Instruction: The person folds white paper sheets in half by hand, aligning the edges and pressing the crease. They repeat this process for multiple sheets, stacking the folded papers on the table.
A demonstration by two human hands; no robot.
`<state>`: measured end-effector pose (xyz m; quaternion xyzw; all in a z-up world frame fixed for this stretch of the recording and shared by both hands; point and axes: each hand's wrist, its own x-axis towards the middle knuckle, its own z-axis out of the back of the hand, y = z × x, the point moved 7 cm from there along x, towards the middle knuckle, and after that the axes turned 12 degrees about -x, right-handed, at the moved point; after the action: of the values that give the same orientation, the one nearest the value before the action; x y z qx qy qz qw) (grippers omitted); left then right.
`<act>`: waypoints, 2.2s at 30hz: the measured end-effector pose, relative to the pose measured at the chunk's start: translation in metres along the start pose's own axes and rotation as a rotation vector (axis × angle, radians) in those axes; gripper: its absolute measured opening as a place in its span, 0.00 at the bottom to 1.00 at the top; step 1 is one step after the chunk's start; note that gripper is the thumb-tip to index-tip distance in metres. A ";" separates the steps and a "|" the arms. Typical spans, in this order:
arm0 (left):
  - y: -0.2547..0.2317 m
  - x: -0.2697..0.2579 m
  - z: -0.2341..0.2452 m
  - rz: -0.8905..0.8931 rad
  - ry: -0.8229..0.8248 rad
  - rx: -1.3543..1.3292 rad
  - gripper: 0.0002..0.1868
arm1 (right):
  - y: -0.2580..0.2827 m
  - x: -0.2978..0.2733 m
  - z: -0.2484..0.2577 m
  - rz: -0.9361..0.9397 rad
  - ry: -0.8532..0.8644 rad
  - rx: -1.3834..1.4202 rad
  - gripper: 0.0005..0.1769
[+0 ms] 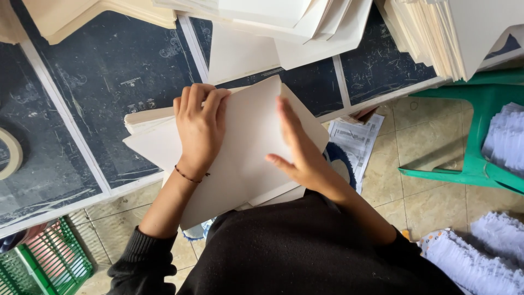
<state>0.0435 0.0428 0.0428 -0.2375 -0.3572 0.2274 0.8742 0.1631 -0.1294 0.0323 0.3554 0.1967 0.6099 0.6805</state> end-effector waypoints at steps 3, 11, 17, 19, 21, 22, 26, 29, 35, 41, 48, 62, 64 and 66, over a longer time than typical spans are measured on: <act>0.005 0.005 0.020 0.062 -0.033 -0.090 0.04 | -0.023 -0.020 0.033 -0.140 -0.170 0.043 0.55; -0.037 0.050 0.085 0.029 -0.168 -0.123 0.11 | -0.078 0.004 0.068 -0.386 -0.240 0.072 0.21; -0.057 0.045 0.073 -0.086 -0.064 0.088 0.12 | -0.049 0.077 0.139 -0.160 -0.543 -0.013 0.26; -0.046 0.037 0.051 -0.098 0.063 0.078 0.09 | -0.032 0.085 0.145 -0.064 -0.618 -0.234 0.27; -0.030 0.022 0.021 -0.110 0.200 0.135 0.15 | 0.012 0.096 0.135 0.183 -0.639 -0.571 0.13; -0.027 0.016 0.014 -0.109 0.199 0.138 0.15 | 0.009 0.095 0.125 0.186 -0.639 -0.568 0.13; -0.028 -0.002 -0.007 -0.184 0.159 0.253 0.11 | -0.029 0.093 0.047 0.223 -0.111 -0.548 0.13; -0.022 -0.006 -0.017 -0.153 0.156 0.266 0.13 | -0.042 0.085 0.027 0.233 -0.075 -0.625 0.13; -0.022 -0.005 -0.022 -0.120 0.153 0.268 0.10 | -0.030 0.075 0.024 0.279 -0.099 -0.689 0.11; -0.033 -0.009 -0.013 -0.108 0.167 0.292 0.13 | -0.026 0.070 0.027 0.296 -0.086 -0.730 0.12; -0.039 -0.001 0.002 -0.093 0.177 0.216 0.13 | 0.002 0.080 0.043 0.312 -0.034 -0.673 0.06; -0.020 -0.011 -0.014 -0.228 0.199 0.261 0.07 | -0.011 0.070 0.012 0.484 -0.112 -0.865 0.10; -0.023 -0.020 -0.018 -0.270 0.176 0.260 0.09 | -0.012 0.062 0.003 0.498 -0.135 -0.882 0.11; -0.036 -0.032 -0.019 -0.414 0.059 0.290 0.12 | -0.012 0.048 -0.005 0.544 -0.279 -0.946 0.12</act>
<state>0.0451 -0.0083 0.0357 -0.0378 -0.3362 0.0856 0.9371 0.1763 -0.0814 0.0283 0.1267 -0.2887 0.7322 0.6037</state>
